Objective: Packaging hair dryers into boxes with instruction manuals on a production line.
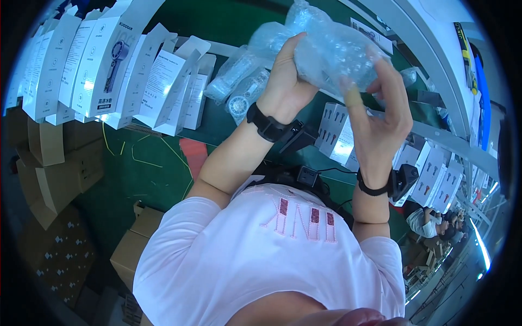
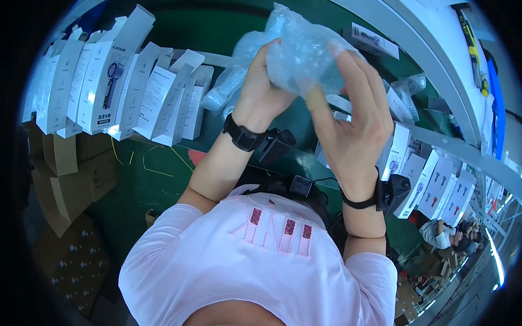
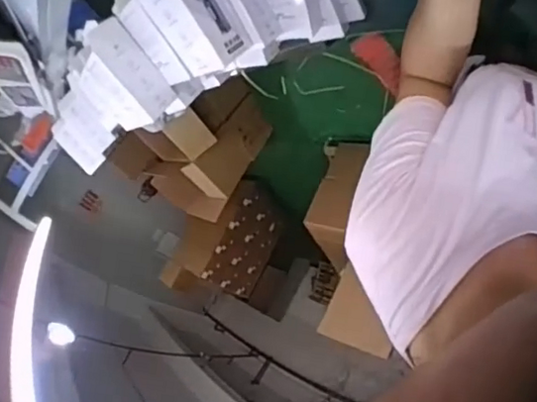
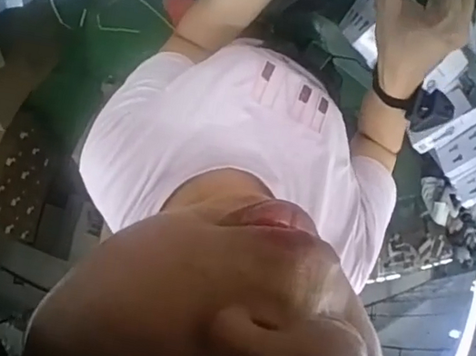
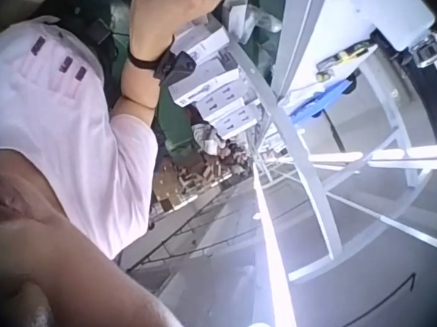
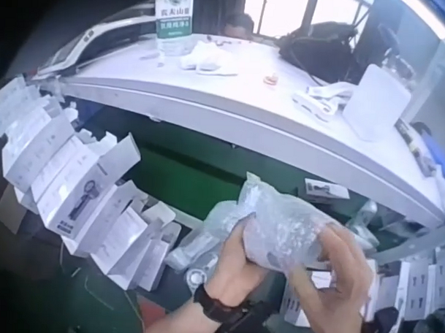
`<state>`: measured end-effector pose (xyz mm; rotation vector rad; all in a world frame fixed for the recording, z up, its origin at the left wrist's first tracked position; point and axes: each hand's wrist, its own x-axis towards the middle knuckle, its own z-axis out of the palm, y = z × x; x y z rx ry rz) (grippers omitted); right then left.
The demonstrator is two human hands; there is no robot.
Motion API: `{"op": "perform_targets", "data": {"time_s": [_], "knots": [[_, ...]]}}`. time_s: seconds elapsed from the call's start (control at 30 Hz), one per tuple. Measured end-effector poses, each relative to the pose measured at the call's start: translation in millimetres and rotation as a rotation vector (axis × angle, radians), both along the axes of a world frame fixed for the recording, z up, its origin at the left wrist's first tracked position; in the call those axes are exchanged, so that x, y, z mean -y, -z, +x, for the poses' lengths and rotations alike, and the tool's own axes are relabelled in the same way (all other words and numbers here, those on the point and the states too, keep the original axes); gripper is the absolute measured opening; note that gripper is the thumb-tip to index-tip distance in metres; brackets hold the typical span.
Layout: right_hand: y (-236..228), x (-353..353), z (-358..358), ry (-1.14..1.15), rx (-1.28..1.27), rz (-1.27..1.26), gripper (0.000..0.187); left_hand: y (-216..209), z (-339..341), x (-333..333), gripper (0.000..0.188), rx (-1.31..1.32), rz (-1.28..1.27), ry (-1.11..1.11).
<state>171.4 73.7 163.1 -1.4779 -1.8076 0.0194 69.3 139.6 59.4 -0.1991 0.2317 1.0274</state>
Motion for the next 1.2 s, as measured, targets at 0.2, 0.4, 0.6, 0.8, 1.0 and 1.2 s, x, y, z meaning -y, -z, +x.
{"op": "perform_targets", "data": {"time_s": [0.2, 0.4, 0.6, 0.8, 1.0, 1.2], "knots": [[2, -18, -11, 0.002, 0.015, 0.059, 0.054, -12, -8, 6, 0.037, -0.107, 0.056, -0.097], [9, -18, -15, -0.105, 0.016, 0.179, 0.054, -23, -17, 5, 0.039, -0.102, 0.100, -0.156], [19, -25, -4, -0.207, 0.038, 0.053, 0.056, -25, -21, -2, 0.038, -0.078, 0.002, -0.134], [21, -30, -13, -0.233, -0.068, -0.009, 0.055, -20, -21, 2, 0.038, -0.032, 0.021, -0.081], [25, -10, -12, -0.352, -0.279, 0.059, 0.085, -2, -29, 9, 0.050, -0.257, 0.206, -0.148], [16, -6, -19, -0.394, -0.255, 0.089, 0.112, 14, -44, 1, 0.056, -0.301, 0.448, -0.177]]}}
